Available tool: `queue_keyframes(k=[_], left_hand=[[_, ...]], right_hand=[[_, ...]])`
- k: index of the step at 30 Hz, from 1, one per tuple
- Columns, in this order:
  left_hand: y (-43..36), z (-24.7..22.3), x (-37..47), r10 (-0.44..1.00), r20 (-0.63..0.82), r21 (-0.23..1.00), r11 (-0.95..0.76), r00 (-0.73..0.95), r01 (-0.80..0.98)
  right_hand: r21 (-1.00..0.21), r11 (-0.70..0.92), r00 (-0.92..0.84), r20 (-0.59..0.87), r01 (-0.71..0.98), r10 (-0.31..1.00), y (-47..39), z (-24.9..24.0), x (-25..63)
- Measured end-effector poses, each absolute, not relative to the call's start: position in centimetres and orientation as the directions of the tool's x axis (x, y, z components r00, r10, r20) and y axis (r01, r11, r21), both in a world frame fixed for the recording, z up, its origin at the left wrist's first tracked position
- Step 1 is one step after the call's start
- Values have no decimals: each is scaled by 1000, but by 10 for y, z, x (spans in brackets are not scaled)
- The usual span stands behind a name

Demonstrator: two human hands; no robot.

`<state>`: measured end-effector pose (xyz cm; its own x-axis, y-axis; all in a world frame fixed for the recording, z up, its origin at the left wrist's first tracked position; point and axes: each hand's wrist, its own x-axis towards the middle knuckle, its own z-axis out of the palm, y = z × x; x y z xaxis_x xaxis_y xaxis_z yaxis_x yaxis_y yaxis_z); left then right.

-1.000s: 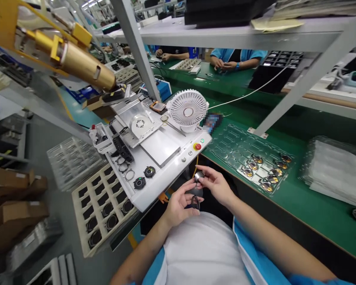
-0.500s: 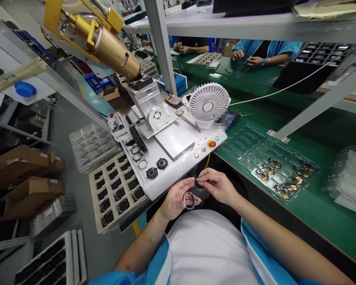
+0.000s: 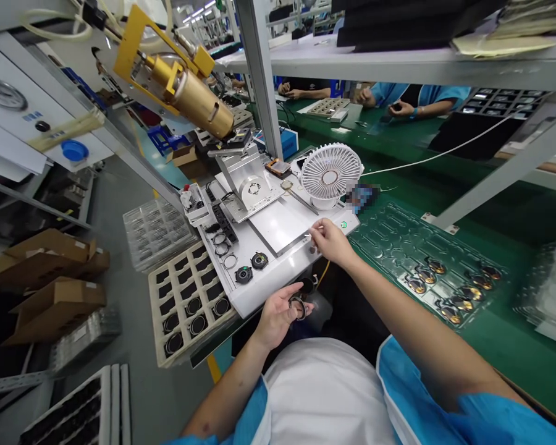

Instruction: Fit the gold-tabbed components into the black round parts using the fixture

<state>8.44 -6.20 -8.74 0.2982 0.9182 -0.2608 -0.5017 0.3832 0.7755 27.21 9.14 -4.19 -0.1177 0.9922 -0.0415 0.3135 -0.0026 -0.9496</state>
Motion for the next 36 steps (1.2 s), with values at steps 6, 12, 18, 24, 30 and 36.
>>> queue_keyframes(k=[6,12,18,24,30,36], left_hand=[[-74,-88,81,944,-235,806,322,230,-497],[-85,-91,71,974,-166,904,212,151,-371],[-89,-89,82,989,66,997,-71,134,30],[-79,-81,101,950,94,967,-158,297,198],[-77,-78,94,950,145,989,-147,277,-12],[-75,-82,82,910,157,977,-200,384,74]], right_hand=[[-950,-127,-3,-133,287,991,125,-47,261],[-963,-247,56,-242,107,969,98,-52,273],[-978,-209,-248,-195,-28,949,5,-65,269],[-950,-224,-251,-167,-217,953,-19,-61,261],[-933,-270,-321,-187,-239,928,-11,-51,275],[-923,-339,-315,-272,-181,909,-13,-55,278]])
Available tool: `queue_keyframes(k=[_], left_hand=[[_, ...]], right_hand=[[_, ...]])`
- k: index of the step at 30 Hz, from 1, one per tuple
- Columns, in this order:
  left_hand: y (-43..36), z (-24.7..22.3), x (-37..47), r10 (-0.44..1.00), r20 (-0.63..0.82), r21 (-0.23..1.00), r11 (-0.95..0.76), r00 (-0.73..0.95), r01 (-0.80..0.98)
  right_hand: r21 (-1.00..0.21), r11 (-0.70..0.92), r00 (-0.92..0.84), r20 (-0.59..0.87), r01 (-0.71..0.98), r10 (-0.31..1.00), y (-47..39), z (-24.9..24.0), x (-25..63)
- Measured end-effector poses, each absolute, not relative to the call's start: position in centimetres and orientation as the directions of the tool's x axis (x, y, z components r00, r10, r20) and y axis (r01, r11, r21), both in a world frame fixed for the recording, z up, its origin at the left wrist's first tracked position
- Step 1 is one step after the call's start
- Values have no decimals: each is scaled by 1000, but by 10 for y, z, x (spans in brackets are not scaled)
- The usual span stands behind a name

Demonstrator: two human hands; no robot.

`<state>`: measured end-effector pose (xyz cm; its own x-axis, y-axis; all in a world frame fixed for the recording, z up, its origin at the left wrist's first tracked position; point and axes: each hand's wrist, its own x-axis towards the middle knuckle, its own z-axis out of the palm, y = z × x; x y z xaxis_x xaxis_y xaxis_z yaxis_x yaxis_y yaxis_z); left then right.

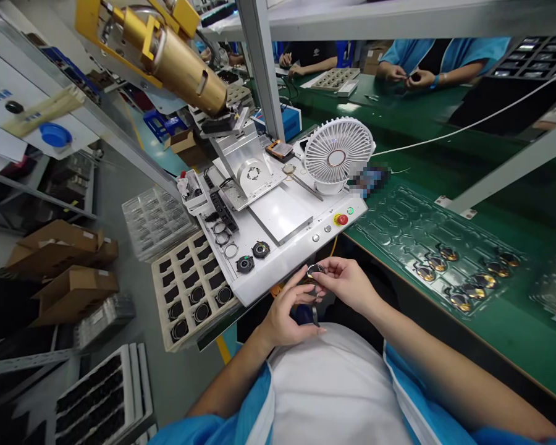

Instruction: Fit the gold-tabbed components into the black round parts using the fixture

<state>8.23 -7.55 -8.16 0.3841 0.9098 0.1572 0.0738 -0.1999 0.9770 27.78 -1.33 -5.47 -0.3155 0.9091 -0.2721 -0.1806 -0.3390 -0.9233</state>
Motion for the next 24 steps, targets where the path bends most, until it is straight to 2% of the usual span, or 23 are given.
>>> queue_keyframes(k=[7,11,15,18,21,24], left_hand=[[-75,-81,86,883,122,881,-307,453,360],[-75,-89,86,873,135,842,-350,469,410],[-72,-98,83,805,299,857,-463,513,228],[-69,-101,81,822,405,893,-449,400,19],[-67,-101,80,929,311,942,-274,199,-196],[-65,-103,81,967,238,929,-200,87,-313]], right_hand=[[-903,-373,-362,-282,-212,889,-12,-59,285],[-895,-372,-335,-281,-248,899,-14,-61,282],[-879,-399,-351,-299,-260,887,-15,-63,281],[-861,-434,-361,-328,-267,873,-16,-62,283],[-849,-457,-363,-351,-265,863,-17,-58,283],[-822,-510,-404,-390,-252,828,-21,-54,277]])
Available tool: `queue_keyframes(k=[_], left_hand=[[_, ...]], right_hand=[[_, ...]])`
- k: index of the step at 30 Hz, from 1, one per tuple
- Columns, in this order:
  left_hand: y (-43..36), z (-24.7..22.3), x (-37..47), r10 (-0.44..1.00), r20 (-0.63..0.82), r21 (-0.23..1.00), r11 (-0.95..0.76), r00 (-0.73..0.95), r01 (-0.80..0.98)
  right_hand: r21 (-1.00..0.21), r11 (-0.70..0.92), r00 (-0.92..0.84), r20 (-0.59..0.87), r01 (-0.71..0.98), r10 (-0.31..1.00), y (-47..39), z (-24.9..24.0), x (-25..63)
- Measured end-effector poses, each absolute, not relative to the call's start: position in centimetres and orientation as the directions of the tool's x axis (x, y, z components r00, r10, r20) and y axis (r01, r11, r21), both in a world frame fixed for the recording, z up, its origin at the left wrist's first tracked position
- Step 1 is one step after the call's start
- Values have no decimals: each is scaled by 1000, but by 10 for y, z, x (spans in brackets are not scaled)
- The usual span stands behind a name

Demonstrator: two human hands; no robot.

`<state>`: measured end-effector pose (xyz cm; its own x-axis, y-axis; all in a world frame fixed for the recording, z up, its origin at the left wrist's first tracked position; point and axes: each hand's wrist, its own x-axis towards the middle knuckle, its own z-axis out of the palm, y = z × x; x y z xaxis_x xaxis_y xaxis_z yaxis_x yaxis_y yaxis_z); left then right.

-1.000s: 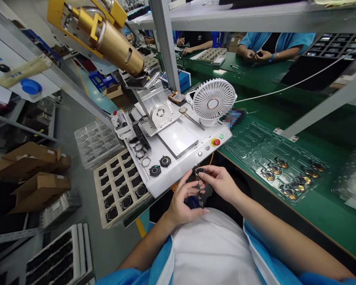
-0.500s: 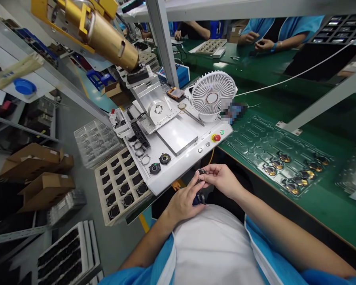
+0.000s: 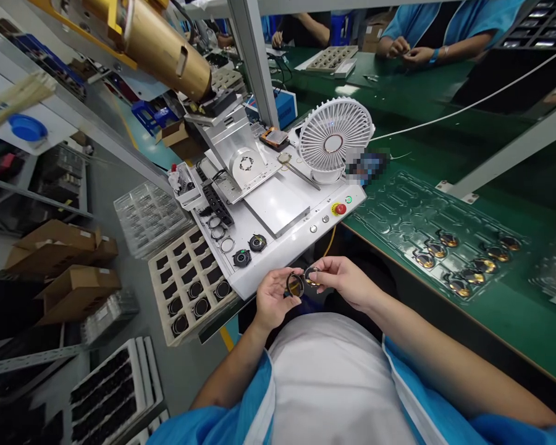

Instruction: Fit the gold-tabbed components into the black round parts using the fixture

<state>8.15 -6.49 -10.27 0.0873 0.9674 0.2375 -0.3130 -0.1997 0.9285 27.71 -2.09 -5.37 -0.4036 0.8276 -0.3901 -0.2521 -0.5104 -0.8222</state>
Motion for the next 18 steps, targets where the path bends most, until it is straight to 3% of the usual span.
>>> queue_keyframes(k=[6,10,18], left_hand=[[-67,-107,88,992,115,921,-91,42,-379],[-69,-109,87,984,166,906,-128,59,-404],[-69,-110,84,983,177,907,-144,47,-396]], right_hand=[[-745,-582,-423,-435,-326,795,-37,-48,256],[-822,-467,-329,-365,-326,871,-43,-41,248],[-940,-311,-269,-265,-144,926,-47,-36,245]])
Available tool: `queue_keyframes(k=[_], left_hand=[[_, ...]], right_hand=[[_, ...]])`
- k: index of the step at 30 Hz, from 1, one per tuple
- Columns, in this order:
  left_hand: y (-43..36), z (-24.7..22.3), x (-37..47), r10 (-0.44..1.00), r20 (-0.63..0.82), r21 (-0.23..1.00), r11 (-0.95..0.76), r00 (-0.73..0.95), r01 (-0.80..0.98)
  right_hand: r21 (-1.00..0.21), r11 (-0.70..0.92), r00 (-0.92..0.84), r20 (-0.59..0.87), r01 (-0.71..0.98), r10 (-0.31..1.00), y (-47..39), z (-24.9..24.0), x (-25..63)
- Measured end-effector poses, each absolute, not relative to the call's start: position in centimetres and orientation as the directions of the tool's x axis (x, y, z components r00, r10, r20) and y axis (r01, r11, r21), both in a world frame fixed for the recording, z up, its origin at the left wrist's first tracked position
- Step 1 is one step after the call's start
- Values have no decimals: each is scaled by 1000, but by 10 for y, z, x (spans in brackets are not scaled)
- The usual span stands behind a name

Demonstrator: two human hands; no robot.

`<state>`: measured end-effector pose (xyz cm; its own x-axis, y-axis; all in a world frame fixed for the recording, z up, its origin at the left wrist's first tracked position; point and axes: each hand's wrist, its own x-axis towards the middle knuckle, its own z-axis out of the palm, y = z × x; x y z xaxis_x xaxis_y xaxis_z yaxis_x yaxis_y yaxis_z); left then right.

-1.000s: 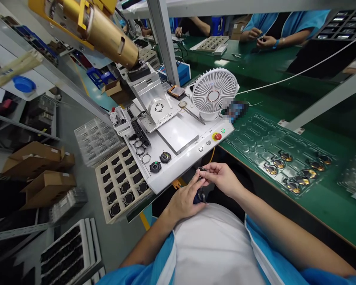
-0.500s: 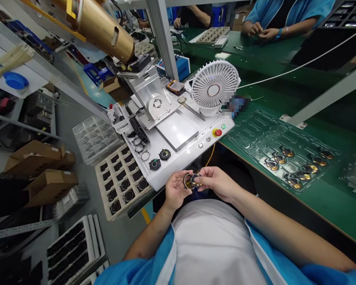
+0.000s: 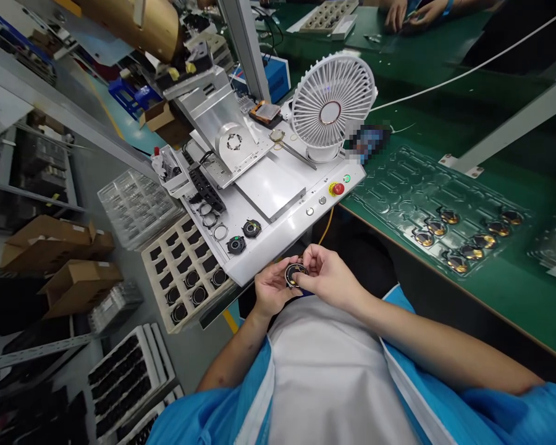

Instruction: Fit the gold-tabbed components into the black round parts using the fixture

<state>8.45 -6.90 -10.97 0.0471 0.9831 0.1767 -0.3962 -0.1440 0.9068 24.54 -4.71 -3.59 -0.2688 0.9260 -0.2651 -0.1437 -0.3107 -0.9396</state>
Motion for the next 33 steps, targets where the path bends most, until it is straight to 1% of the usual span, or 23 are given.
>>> queue_keyframes(k=[3,7,11,19,21,23,25,27,29,33], left_hand=[[-69,-108,85,984,176,896,-146,35,-419],[-69,-108,85,991,130,900,-105,30,-423],[-69,-109,84,992,118,898,-89,42,-430],[-67,-109,83,984,168,907,-133,52,-400],[-67,-108,83,988,152,917,-130,29,-377],[-69,-109,84,993,119,932,-114,-9,-344],[-71,-110,84,995,85,944,-99,-57,-315],[-73,-111,85,993,77,949,-99,-85,-300],[-74,-111,85,991,114,951,-129,-72,-280],[-71,-108,83,976,215,954,-207,16,-217]], right_hand=[[-942,-304,-277,-257,-143,926,-48,-39,244],[-939,-304,-271,-254,-163,928,-48,-40,243],[-932,-318,-279,-262,-176,924,-48,-39,244],[-923,-319,-264,-260,-216,929,-46,-44,242],[-902,-352,-273,-283,-251,919,-45,-45,241],[-862,-427,-328,-334,-272,883,-43,-45,242],[-830,-511,-392,-404,-222,827,-41,-46,245],[-817,-561,-441,-459,-132,772,-40,-47,249],[-814,-573,-466,-473,-94,748,-40,-50,253],[-770,-606,-491,-457,-200,742,-40,-58,256]])
